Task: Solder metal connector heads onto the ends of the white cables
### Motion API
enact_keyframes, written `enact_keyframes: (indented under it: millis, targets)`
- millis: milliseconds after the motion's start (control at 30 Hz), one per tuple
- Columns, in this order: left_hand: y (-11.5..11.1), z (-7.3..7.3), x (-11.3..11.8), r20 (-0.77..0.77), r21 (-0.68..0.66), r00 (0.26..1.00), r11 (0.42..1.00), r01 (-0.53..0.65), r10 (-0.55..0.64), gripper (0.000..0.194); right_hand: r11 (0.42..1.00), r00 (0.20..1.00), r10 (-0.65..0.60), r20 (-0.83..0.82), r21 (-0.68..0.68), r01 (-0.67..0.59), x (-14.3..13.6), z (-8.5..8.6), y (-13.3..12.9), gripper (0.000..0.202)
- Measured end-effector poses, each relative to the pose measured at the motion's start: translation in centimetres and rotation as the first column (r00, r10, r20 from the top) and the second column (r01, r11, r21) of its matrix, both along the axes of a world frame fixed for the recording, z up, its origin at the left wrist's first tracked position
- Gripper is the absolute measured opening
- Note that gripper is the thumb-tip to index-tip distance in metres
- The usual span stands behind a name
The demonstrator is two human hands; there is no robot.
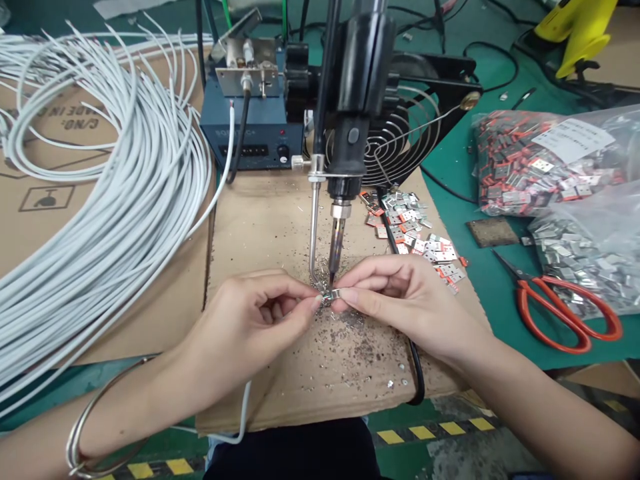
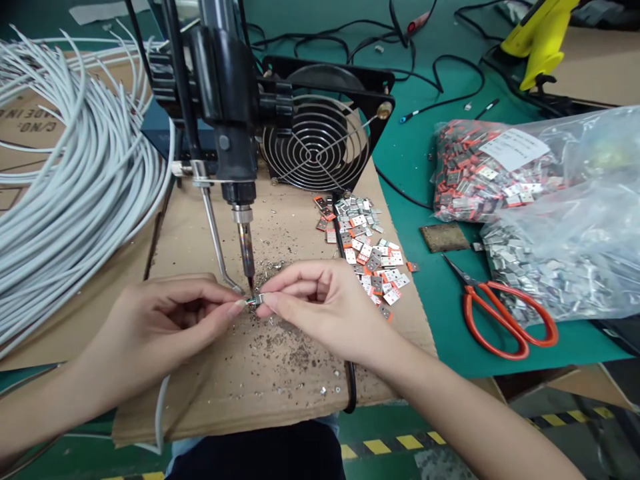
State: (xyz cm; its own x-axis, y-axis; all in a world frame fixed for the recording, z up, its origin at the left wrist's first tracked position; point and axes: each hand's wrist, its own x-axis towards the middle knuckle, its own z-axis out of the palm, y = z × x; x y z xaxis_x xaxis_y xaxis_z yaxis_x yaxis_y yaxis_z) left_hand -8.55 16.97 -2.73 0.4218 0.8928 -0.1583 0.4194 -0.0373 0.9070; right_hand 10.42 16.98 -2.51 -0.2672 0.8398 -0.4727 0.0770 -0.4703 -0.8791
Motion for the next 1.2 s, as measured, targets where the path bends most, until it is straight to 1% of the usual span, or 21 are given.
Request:
enact_keyframes:
  millis: [300, 467, 633, 767, 867, 967, 1033, 1067, 1100, 1133, 1167, 1200]
  targets:
    - [0.1, -0.1, -0.1, -0.01, 0.016, 1.0, 1.0, 0.003, -0.003, 0.013, 0.998, 1.0, -0.019, 0.001, -0.06, 0.019, -0.1, 0.1, 0.1, 0.013]
    - [0.4, -0.4, -0.2, 0.013, 0.019, 0.999, 0.999, 0.031, -0.032, 0.011, 0.999, 1.0, -0.009, 0.023, -0.035, 0.01, -0.1, -0.1, 0.0, 0.013]
    - [0.3, -0.5, -0.2, 0.023, 0.042, 0.999, 0.999, 0.029, -0.03, 0.011, 1.0, 1.0, -0.003, 0.016, -0.014, 0.003, 0.0, -0.1, 0.0, 0.012]
    - [0.2, -0.5, -0.2, -0.003, 0.008, 0.999, 0.999, 0.034, -0.034, 0.012, 1.0, 1.0, 0.01, 0.02, 0.012, -0.01, 0.0, -0.2, -0.2, 0.014]
    - [0.1, -0.4, -0.5, -0.001, -0.06, 0.998, 0.996, 0.068, -0.068, 0.012, 1.0, 1.0, 0.022, 0.022, 0.021, -0.023, 0.1, -0.2, -0.6, 0.015]
    - [-0.5, 0.2, -0.6, 0.013, -0.143, 0.988, 0.977, 0.157, -0.157, 0.012, 0.993, 0.993, 0.087, 0.076, 0.076, -0.093, 0.3, 0.3, -1.4, 0.014]
    - [-1.6, 0.8, -0.5, 0.012, -0.181, 0.974, 0.957, 0.225, -0.227, 0.014, 0.975, 0.979, 0.154, 0.131, 0.139, -0.172, 0.8, 1.0, -2.3, 0.017]
    - [-2.4, 1.2, -0.5, 0.009, -0.185, 0.962, 0.945, 0.271, -0.274, 0.016, 0.956, 0.965, 0.206, 0.163, 0.175, -0.234, 1.2, 1.6, -2.9, 0.018]
    - [-3.4, 1.5, -0.5, 0.008, -0.174, 0.941, 0.926, 0.335, -0.339, 0.018, 0.927, 0.941, 0.273, 0.202, 0.207, -0.313, 1.8, 2.2, -3.7, 0.018]
    - [-4.5, 1.7, -0.5, 0.001, -0.135, 0.911, 0.903, 0.408, -0.411, 0.019, 0.886, 0.906, 0.34, 0.251, 0.238, -0.398, 2.6, 2.9, -4.7, 0.016]
    - [-5.6, 1.8, -0.7, -0.015, -0.065, 0.875, 0.874, 0.482, -0.484, 0.019, 0.837, 0.862, 0.4, 0.311, 0.259, -0.482, 3.6, 3.5, -5.7, 0.014]
    - [-6.7, 1.8, -1.0, -0.058, 0.027, 0.841, 0.841, 0.541, -0.539, 0.018, 0.796, 0.824, 0.429, 0.369, 0.275, -0.538, 4.8, 4.1, -6.9, 0.016]
